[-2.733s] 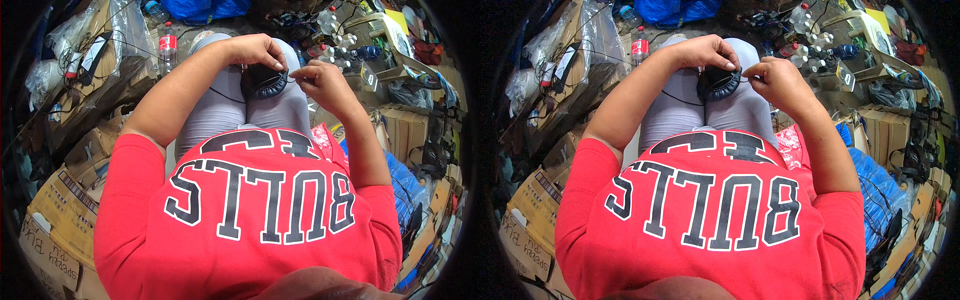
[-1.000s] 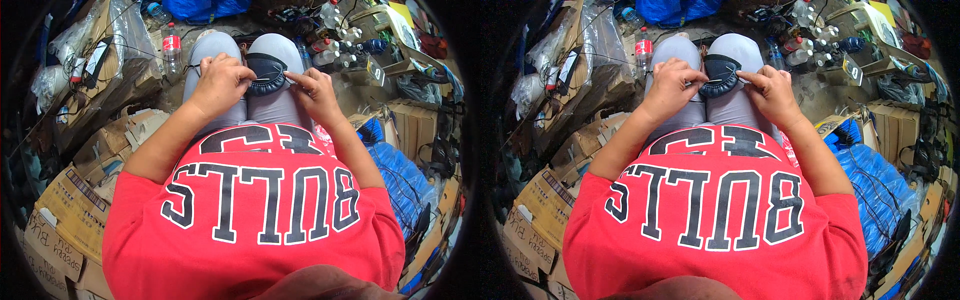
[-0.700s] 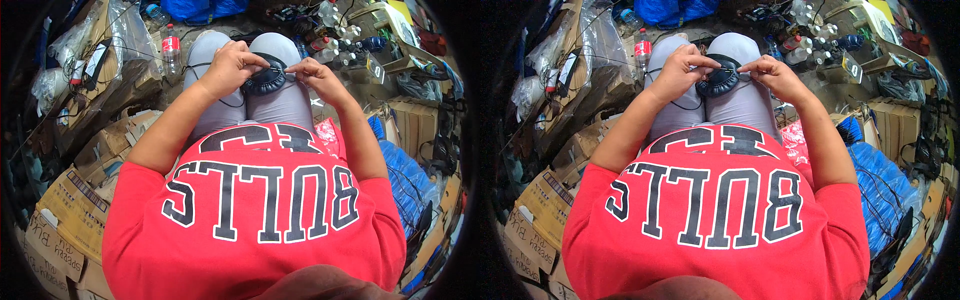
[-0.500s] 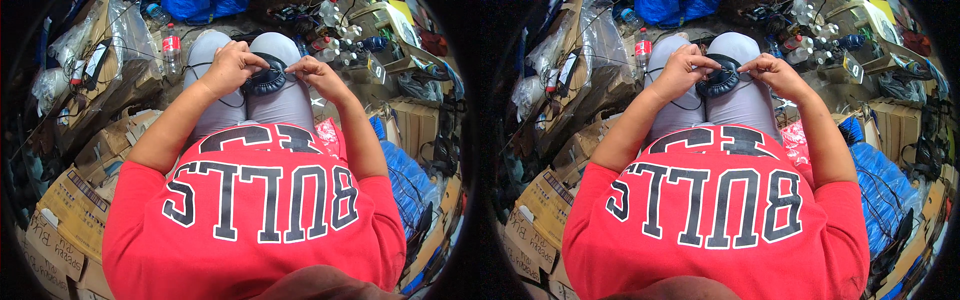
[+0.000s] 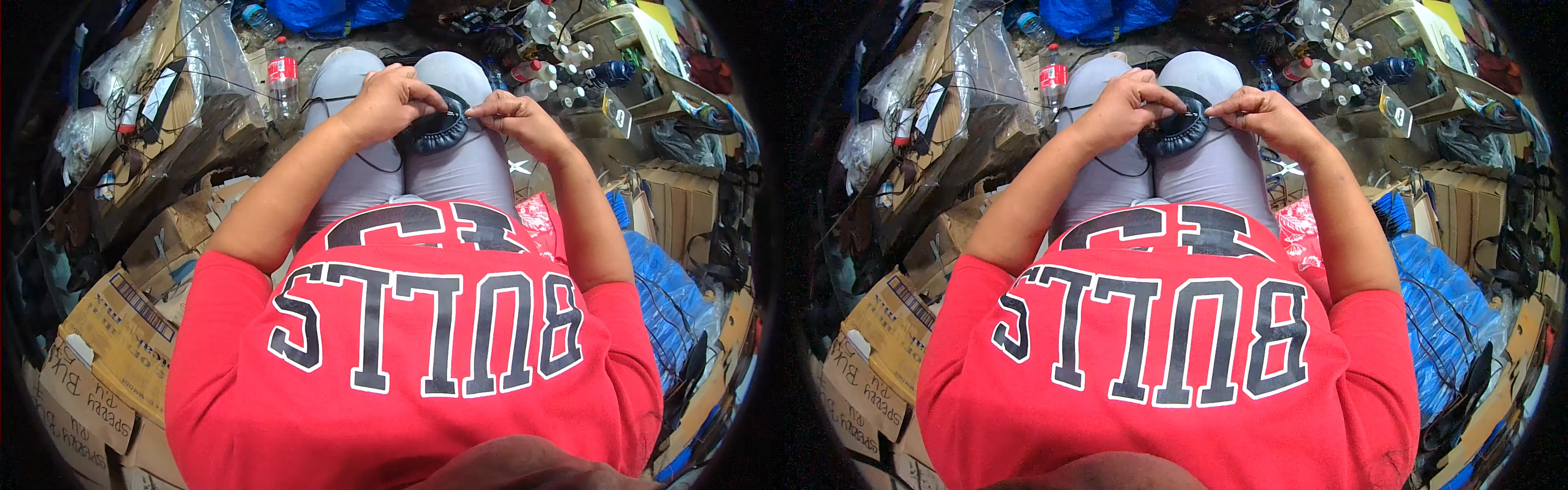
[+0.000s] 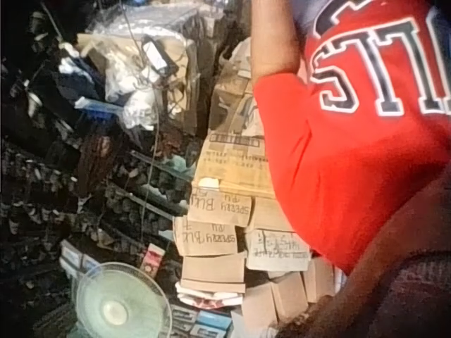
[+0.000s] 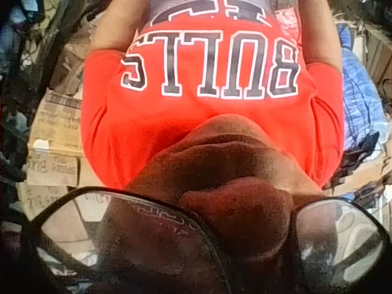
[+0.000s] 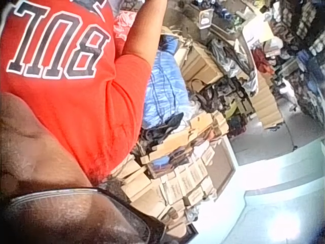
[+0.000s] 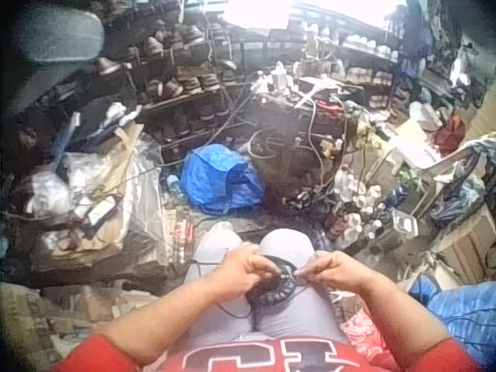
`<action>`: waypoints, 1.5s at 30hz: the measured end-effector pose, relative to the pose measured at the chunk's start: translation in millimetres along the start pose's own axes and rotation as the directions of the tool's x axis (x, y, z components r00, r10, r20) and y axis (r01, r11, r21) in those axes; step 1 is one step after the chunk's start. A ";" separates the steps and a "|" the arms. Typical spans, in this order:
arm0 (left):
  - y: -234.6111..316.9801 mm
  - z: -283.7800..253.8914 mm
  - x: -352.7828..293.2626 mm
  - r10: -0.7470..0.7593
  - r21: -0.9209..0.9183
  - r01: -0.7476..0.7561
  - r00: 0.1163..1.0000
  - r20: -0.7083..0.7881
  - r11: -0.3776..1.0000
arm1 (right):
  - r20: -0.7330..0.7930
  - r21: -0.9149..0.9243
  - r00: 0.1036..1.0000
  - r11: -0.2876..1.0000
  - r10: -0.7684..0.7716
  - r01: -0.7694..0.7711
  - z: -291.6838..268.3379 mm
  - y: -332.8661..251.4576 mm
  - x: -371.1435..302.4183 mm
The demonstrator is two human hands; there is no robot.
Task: Hand-stitching a shoe component in a manufacturing setting.
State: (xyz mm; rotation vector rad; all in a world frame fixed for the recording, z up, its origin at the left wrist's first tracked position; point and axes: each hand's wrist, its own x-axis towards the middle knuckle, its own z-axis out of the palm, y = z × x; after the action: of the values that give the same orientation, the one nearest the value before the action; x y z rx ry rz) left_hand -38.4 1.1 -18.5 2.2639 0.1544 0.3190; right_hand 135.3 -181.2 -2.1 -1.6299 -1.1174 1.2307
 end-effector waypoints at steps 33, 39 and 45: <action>2.4 -11.2 1.4 -0.107 -0.102 0.111 0.993 0.040 0.989 | -0.135 0.106 0.990 0.994 0.026 -0.011 -2.0 2.2 3.5; 20.8 -9.6 5.7 -0.246 -0.165 0.283 0.945 0.214 0.945 | -0.203 0.039 0.977 0.997 -0.059 0.069 8.8 7.6 -1.8; 34.7 -14.2 16.8 -0.125 0.106 0.099 0.955 0.270 0.989 | -0.156 0.032 0.987 0.999 -0.022 0.027 -18.3 -13.7 -28.5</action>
State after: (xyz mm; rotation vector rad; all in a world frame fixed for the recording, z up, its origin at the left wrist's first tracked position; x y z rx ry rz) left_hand -26.0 -7.6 19.7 2.3520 0.1534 -0.0671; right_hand 146.6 -205.7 22.6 -1.6514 -1.0104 1.0809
